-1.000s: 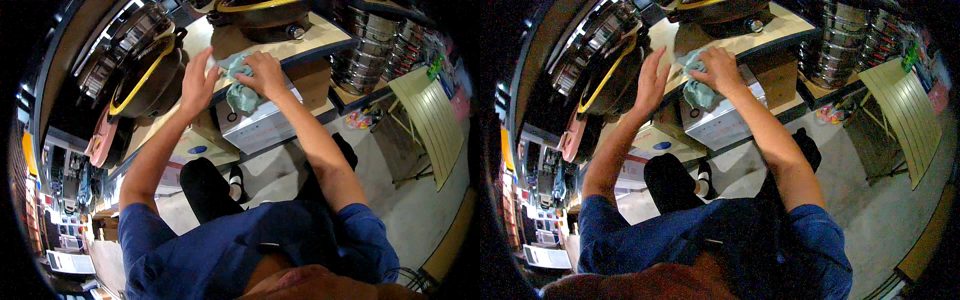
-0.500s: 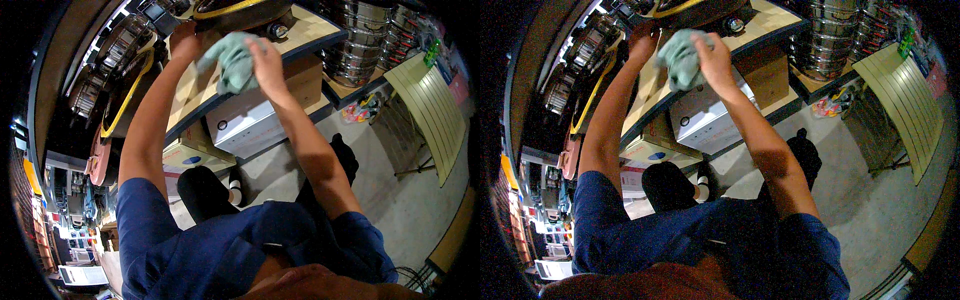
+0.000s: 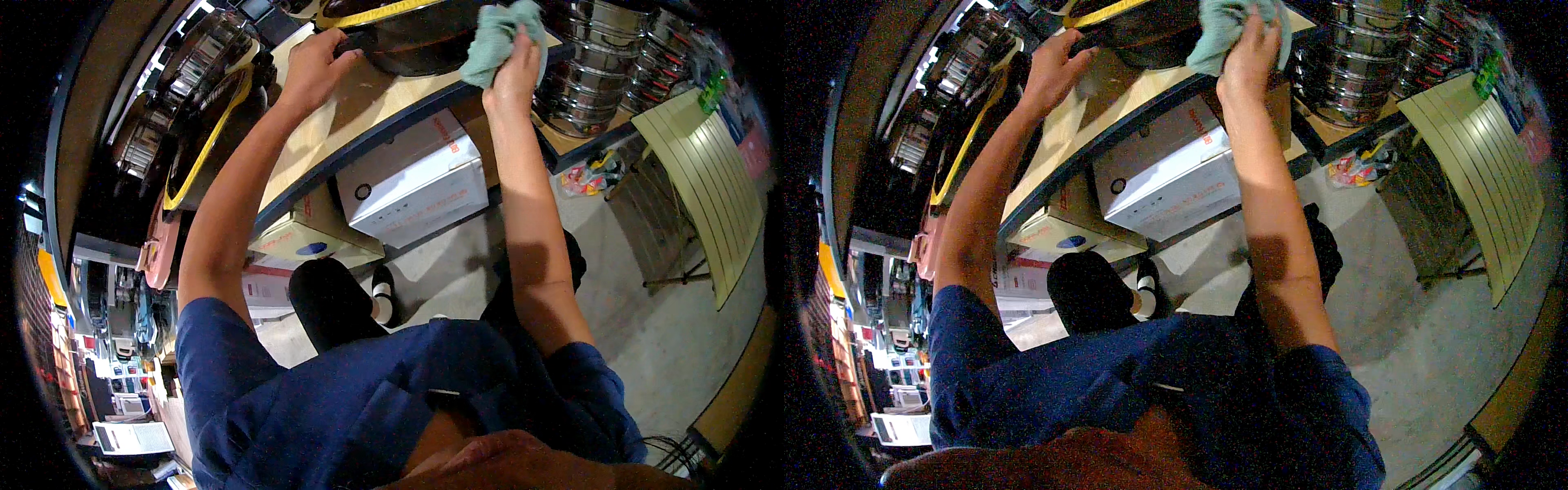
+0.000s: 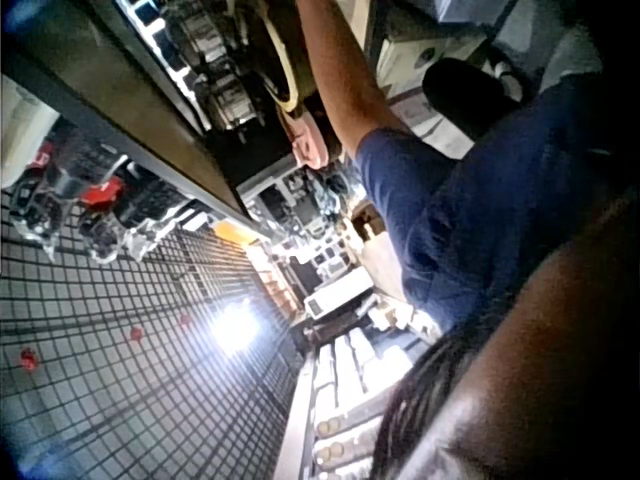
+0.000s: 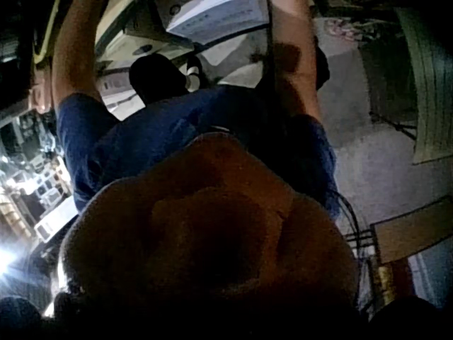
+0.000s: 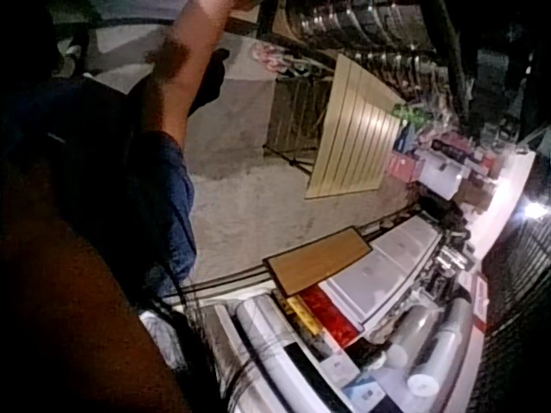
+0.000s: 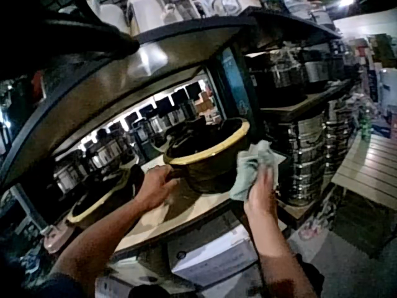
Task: The person wipes the exterior surfaces of multiple electric skillets and their glass lids with a cloth, moving the skillets on a shelf and wiping down the sides and control knobs.
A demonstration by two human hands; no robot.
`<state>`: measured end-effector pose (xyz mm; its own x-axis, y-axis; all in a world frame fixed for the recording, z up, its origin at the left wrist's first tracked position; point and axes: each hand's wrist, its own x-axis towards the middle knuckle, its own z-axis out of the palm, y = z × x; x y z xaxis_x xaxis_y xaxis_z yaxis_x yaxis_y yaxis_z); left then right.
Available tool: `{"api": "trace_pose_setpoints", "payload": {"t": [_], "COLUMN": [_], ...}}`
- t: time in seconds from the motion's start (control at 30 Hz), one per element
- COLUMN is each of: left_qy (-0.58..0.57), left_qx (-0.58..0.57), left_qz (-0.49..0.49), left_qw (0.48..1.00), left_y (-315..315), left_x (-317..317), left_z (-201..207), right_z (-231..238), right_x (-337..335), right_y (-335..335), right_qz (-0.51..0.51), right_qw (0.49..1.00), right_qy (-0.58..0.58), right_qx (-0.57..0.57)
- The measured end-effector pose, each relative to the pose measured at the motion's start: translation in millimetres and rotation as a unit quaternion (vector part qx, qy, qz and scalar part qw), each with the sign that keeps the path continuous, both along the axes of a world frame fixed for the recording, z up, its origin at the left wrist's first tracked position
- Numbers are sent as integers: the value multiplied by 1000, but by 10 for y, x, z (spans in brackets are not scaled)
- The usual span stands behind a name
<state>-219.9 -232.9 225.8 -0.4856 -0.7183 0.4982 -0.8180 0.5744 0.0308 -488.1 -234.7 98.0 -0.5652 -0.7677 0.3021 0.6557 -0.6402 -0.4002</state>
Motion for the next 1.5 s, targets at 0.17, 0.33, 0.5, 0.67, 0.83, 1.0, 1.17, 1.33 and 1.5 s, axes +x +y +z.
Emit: {"api": "trace_pose_setpoints", "payload": {"t": [0.17,0.33,0.5,0.67,0.83,1.0,1.17,1.33,1.5], "left_qy": [31,132,115,114,104,85,65,41,42], "left_qx": [-2,33,0,-56,-65,-90,-69,-58,-21], "left_qz": [-23,-71,25,32,29,31,57,69,76], "left_qw": [999,988,993,991,992,992,994,995,996], "left_y": [407,395,474,484,438,423,404,430,403], "left_x": [-19,-12,-192,-160,-238,-197,-179,-180,-102], "left_z": [7,-30,-24,-97,-87,-115,-105,-60,24], "right_z": [248,-58,-126,241,174,-41,-176,-269,-146], "right_x": [634,1249,1228,701,802,1176,924,731,588], "right_y": [400,536,516,532,493,579,571,574,600], "right_qz": [-321,-323,-369,-359,-455,-398,-363,-365,-377], "right_qw": [865,752,767,834,766,716,682,700,802], "right_qy": [359,575,524,399,451,573,635,613,458], "right_qx": [138,25,30,124,60,9,18,35,66]}}
